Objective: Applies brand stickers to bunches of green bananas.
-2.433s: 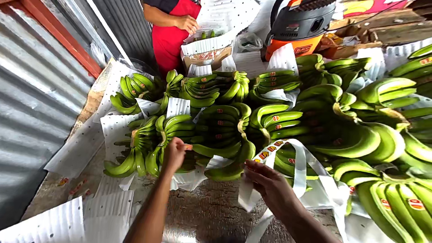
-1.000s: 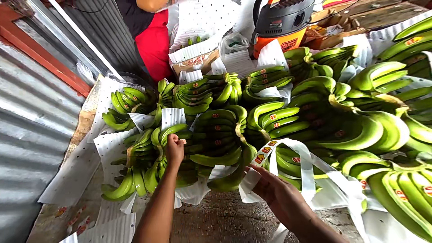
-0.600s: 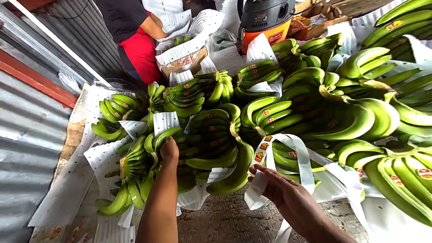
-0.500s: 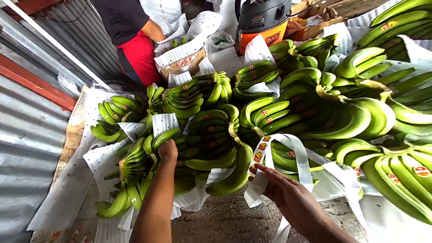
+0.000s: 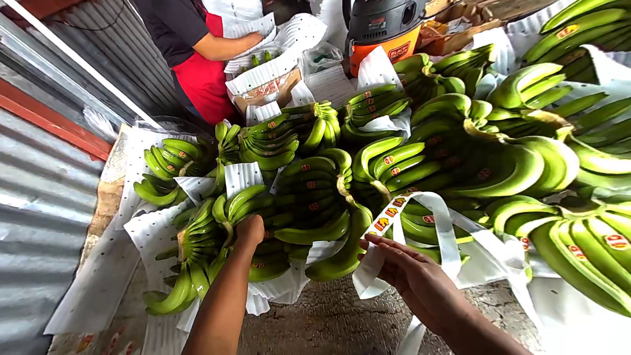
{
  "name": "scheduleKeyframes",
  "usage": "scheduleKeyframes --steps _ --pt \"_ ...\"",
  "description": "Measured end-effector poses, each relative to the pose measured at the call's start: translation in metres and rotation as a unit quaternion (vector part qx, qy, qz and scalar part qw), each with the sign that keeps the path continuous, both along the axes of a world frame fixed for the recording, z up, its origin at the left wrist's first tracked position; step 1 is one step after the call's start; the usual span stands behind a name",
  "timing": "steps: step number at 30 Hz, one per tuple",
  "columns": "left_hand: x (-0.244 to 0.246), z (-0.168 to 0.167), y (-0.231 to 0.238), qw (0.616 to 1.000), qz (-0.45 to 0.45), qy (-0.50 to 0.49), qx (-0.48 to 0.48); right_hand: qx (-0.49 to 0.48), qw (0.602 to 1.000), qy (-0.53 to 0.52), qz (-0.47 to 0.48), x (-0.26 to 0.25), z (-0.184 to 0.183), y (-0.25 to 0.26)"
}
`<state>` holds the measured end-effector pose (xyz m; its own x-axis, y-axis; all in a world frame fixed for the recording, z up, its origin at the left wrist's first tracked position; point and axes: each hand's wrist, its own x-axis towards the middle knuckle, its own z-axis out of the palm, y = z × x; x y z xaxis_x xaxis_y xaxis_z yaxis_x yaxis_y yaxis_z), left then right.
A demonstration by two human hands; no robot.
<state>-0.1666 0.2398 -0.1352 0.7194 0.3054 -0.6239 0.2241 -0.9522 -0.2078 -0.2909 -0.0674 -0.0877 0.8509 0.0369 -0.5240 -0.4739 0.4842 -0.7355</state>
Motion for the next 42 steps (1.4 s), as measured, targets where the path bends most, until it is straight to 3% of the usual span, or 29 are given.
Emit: scheduleKeyframes --steps 10,16,19,21,23,25,27,29,32,37,40,42 --pt "0.013 0.010 -0.006 0.996 -0.035 0.069 0.045 0.002 1.000 -0.009 -0.003 -0.005 0.004 0.001" --pt "0.003 0.005 -0.012 0.994 -0.042 -0.010 0.104 -0.029 0.999 -0.039 0.007 -0.007 0.001 0.000" --pt "-0.003 0.027 -0.014 0.987 -0.029 -0.155 -0.031 -0.056 0.995 -0.076 0.026 -0.009 0.001 0.004" --pt "-0.019 0.049 -0.030 0.941 -0.028 -0.266 -0.209 -0.086 0.989 -0.104 0.055 -0.010 0.000 0.007" --pt "-0.048 0.064 -0.058 0.861 -0.070 -0.323 -0.386 -0.127 0.979 -0.135 0.089 -0.010 -0.002 0.012" --pt "-0.080 0.068 -0.090 0.786 -0.154 -0.351 -0.485 -0.178 0.962 -0.166 0.127 -0.011 -0.002 0.017" --pt "-0.100 0.060 -0.112 0.737 -0.250 -0.412 -0.474 -0.226 0.943 -0.186 0.155 -0.012 0.000 0.022" --pt "-0.108 0.048 -0.120 0.707 -0.316 -0.491 -0.400 -0.232 0.939 -0.187 0.170 -0.014 -0.001 0.024" --pt "-0.114 0.034 -0.119 0.670 -0.354 -0.564 -0.328 -0.134 0.964 -0.149 0.174 -0.016 -0.002 0.022" --pt "-0.123 0.014 -0.109 0.626 -0.358 -0.612 -0.325 0.047 0.985 -0.010 0.165 -0.017 0.006 0.026" --pt "-0.123 0.006 -0.101 0.633 -0.335 -0.585 -0.381 0.063 0.987 0.015 0.148 -0.018 -0.001 0.031" --pt "-0.116 0.013 -0.089 0.672 -0.233 -0.535 -0.455 0.032 0.994 0.033 0.104 -0.016 -0.002 0.033"
